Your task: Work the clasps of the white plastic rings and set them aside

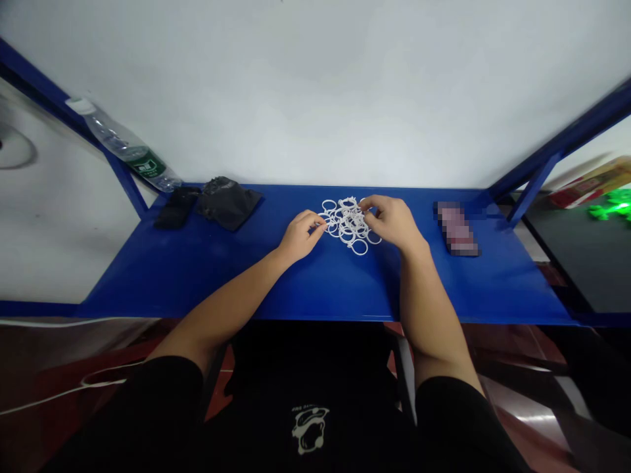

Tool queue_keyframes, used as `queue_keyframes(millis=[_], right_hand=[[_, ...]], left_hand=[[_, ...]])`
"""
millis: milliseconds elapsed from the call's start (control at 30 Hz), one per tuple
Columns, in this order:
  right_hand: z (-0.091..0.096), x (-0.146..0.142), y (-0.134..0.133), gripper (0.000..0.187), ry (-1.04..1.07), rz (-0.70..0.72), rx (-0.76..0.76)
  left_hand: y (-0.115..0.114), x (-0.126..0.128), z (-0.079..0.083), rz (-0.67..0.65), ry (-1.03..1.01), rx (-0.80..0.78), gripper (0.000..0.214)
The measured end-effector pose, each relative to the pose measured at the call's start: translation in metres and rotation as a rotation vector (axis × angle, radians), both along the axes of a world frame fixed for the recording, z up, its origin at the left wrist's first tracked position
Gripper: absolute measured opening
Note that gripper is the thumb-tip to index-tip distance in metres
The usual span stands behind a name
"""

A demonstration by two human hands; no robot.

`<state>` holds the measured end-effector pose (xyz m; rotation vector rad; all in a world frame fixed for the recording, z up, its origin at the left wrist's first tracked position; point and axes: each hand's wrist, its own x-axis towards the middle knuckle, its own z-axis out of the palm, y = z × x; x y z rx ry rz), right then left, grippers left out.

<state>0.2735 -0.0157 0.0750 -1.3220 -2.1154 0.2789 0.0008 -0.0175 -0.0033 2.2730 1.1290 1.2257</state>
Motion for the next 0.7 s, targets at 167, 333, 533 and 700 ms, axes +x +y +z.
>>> queue_keyframes(millis=[167,333,533,700], right_hand=[[-0.011,0.013,0.008,0.027,-0.107,0.082,-0.184],[-0.026,0.003,0.013,0.029,-0.177,0.120,-0.226],[-0.027,-0.008,0.012,0.036,-0.144,0.132,-0.187],[-0.029,-0.013,0.012,0.044,-0.148,0.104,-0.208]], left_hand=[[0.003,0.001,-0.008,0.031,0.193,-0.105,0.014],[-0.003,0.002,-0.004,0.035,0.286,-0.165,0.030],[-0.005,0.002,0.001,0.001,0.330,-0.205,0.036],[-0.005,0.001,-0.001,-0.013,0.338,-0.208,0.039]])
